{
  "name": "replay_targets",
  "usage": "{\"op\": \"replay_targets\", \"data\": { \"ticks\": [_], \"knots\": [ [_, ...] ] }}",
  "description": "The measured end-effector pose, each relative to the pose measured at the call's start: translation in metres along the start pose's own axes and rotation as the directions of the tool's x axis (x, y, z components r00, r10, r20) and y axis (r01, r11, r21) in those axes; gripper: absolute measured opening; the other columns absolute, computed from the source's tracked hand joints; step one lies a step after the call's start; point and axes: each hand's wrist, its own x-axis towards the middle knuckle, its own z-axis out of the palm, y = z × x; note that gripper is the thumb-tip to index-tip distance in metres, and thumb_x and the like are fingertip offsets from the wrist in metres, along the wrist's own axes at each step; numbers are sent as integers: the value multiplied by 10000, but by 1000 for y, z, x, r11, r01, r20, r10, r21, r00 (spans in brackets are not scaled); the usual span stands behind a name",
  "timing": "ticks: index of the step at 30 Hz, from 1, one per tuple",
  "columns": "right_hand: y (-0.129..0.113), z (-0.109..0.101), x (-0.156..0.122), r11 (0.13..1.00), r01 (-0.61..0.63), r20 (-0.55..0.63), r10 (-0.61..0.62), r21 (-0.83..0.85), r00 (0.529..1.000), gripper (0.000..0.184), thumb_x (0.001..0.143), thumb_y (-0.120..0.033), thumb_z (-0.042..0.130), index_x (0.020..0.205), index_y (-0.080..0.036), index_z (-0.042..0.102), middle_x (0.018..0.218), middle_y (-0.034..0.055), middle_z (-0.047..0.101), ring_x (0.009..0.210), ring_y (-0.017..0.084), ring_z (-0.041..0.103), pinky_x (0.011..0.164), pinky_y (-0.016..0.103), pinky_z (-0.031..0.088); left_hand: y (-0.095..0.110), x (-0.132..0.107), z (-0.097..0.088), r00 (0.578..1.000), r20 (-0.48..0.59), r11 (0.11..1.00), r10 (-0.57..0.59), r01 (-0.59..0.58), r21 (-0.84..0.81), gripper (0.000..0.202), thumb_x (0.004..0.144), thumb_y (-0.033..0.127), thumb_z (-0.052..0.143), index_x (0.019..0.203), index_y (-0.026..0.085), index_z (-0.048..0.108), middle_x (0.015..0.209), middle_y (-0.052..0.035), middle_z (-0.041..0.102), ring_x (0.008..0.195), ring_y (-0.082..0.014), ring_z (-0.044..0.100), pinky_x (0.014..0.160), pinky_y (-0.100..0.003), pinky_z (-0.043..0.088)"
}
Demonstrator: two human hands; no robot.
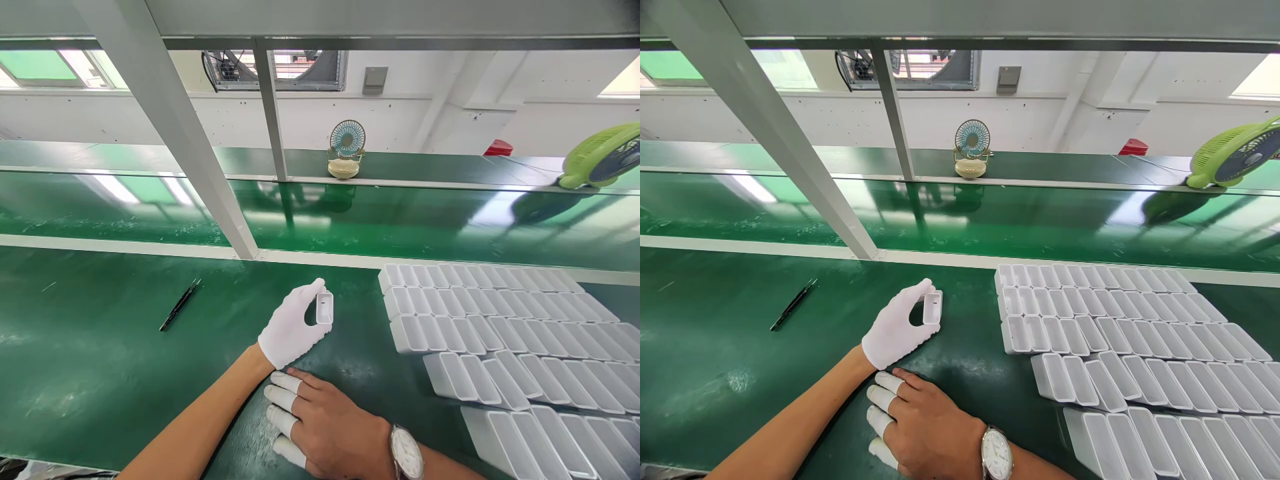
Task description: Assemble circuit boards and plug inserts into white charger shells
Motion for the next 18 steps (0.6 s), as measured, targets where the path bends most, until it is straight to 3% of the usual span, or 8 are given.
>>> {"op": "replay_targets", "data": {
  "ticks": [18],
  "knots": [
    [0,1,-1,1000,-15,42,14,18,999,323,1024,-355,507,1183,-139,687,1316,136,658,1338,261,510,1220,468,295,1,0,-1,1000,1,1000,-3,3,-2,771,799,220,719,1490,322,393,1463,-23,552,1332,-255,538,1127,-417,444]
  ]
}}
